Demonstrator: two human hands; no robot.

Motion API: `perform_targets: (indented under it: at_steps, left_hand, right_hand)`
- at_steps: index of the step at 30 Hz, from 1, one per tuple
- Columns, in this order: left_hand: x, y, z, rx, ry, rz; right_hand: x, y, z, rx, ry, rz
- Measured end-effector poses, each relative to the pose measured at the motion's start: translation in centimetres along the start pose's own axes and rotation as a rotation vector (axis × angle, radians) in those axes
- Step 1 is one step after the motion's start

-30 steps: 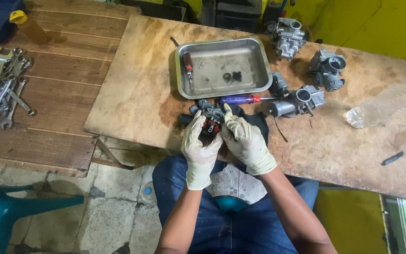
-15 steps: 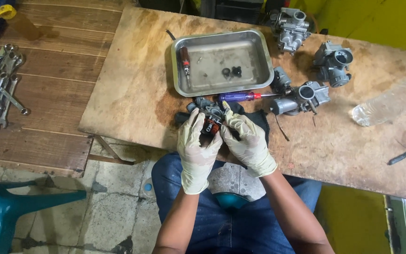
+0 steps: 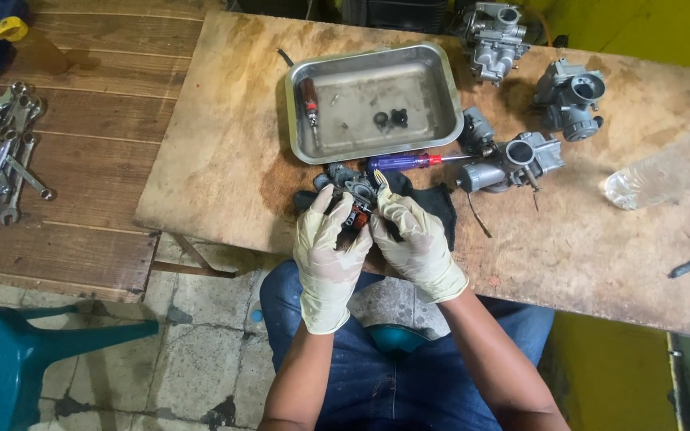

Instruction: The person assembles a carburetor by inserting a red cylindrical component into the main body, then uses a screwdriver to tighten a screw on the assembly. The person handles the carburetor and its parts with gloved hands on a workbench.

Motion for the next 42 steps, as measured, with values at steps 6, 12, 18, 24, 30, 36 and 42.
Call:
perform_targets:
  at_steps: [6,12,18,24,30,36,42]
  left_hand:
    - [-0.1,0.3,0.1,0.007,-0.004,-0.007]
    - [0.0,0.6,0.2,0.004,0.013,-0.013]
    - [-0.1,0.4,0.1,0.000,-0.009,-0.010]
    - [-0.4,0.5,0.6,-0.020,-0.050,0.010]
    - [-0.6,0.5,0.1,0.037,0.039,-0.010]
    - [-0.4,0.8,0.5,0.027,-0.019,0.025]
    - [-0.5,0.7,0.4,0.018,-0.018,0.030]
  right_hand:
    - [-0.3,0.6,-0.9,0.050,0.009,-0.023]
    - [-0.9,1.3,-1.6,0.153,0.051,-0.064]
    - [-0.9,1.3,-1.5,0.178,0.065,-0.074]
    - [-1.0,1.5,-1.6,0.185,0.088,-0.075]
    - [-0.7,1.0,-0.7,0.190,0.106,-0.075]
    - [-0.7,1.1,-0.6,0.170,0.092,-0.082]
    - [-0.7,1.0,-0.5,0.179,0.108,-0.082]
Point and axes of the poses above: each hand's wrist, its own y-axis towards the middle knuckle, its own x-axis out of the palm, z = x × y, the point moved 3 cm from there along y, towards the middle knuckle, and after that the axes turned 6 degrees about x, right-handed, at the moved point
